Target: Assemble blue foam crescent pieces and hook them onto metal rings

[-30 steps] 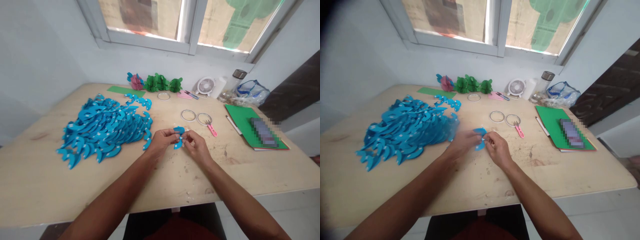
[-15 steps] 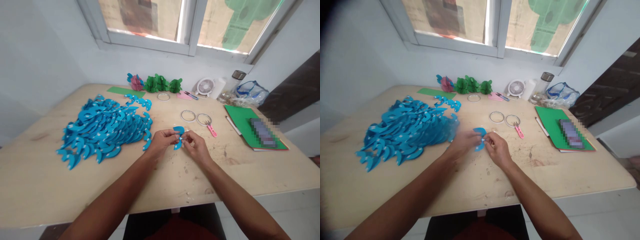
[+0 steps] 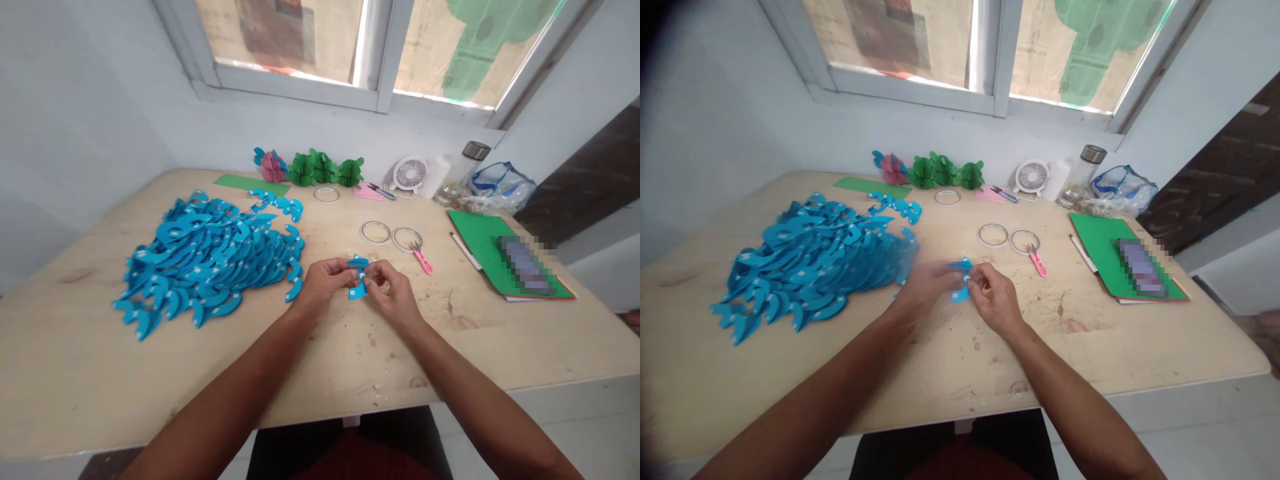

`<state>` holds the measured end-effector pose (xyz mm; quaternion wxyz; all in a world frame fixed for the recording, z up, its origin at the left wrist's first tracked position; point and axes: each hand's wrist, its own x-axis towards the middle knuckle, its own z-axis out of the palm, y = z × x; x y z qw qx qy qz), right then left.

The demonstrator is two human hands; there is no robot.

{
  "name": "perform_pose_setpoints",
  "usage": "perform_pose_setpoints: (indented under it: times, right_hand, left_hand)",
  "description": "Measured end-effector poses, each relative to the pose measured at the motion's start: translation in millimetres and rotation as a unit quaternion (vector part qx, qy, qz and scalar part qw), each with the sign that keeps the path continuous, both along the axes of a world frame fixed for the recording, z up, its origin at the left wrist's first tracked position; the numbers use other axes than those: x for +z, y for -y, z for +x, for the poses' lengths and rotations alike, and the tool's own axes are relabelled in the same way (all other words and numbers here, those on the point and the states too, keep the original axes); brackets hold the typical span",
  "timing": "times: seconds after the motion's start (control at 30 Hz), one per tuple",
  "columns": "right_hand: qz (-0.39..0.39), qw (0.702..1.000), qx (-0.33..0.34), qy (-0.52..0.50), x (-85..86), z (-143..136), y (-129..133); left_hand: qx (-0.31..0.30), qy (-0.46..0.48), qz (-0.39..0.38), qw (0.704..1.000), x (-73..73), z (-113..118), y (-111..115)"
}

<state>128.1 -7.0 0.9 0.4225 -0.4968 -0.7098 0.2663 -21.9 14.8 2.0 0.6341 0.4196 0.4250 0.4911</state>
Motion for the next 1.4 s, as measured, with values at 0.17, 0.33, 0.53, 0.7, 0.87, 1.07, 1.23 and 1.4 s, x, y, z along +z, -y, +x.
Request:
perform_pose_setpoints:
  times: [0.17,0.33,0.53,0.7,0.87,1.07,1.23,1.4]
  right_hand:
    - [-0.003,1.0,0.001,-0.002,-1.0,0.6,-0.2]
    - [-0.005,1.0,0.008,-0.009,0.9,0.4,0.5]
    - [-0.01,1.0,0.006,-0.018,0.7,0.9,-0.3]
    - [-0.02,1.0,-0.001,-0.012,-0.9,0.4,-0.1]
    - [-0.023,0.999,-0.022,-0.006,-4.6,-2.3,0.3]
    - [-0.044,0.999,-0.023,-0.003,-10.2,-2.6,-0.3]
    - [-0.054,0.999,-0.004,0.003,-13.6,-0.5,-1.0]
    - [-0.058,0.998,0.015,0.0,-12.3,0.0,-1.0]
  left_hand:
    - [-0.002,0.002,-0.009,1.0,0.0,0.5,0.9]
    - [-0.001,0.009,-0.013,1.0,-5.0,0.5,0.3]
    - [-0.008,-0.003,0.001,1.0,-1.4,1.0,2.4]
    - [-0.009,-0.007,0.004,1.0,1.3,1.9,3.9]
    - [-0.004,-0.014,-0.01,1.0,-1.2,2.6,3.5]
    - [0.008,-0.031,-0.01,0.999,-3.1,3.7,3.6]
    - [0.022,-0.037,-0.003,0.999,-2.4,3.7,2.8]
    - [0.022,-0.029,-0.003,0.999,-4.3,2.1,0.4]
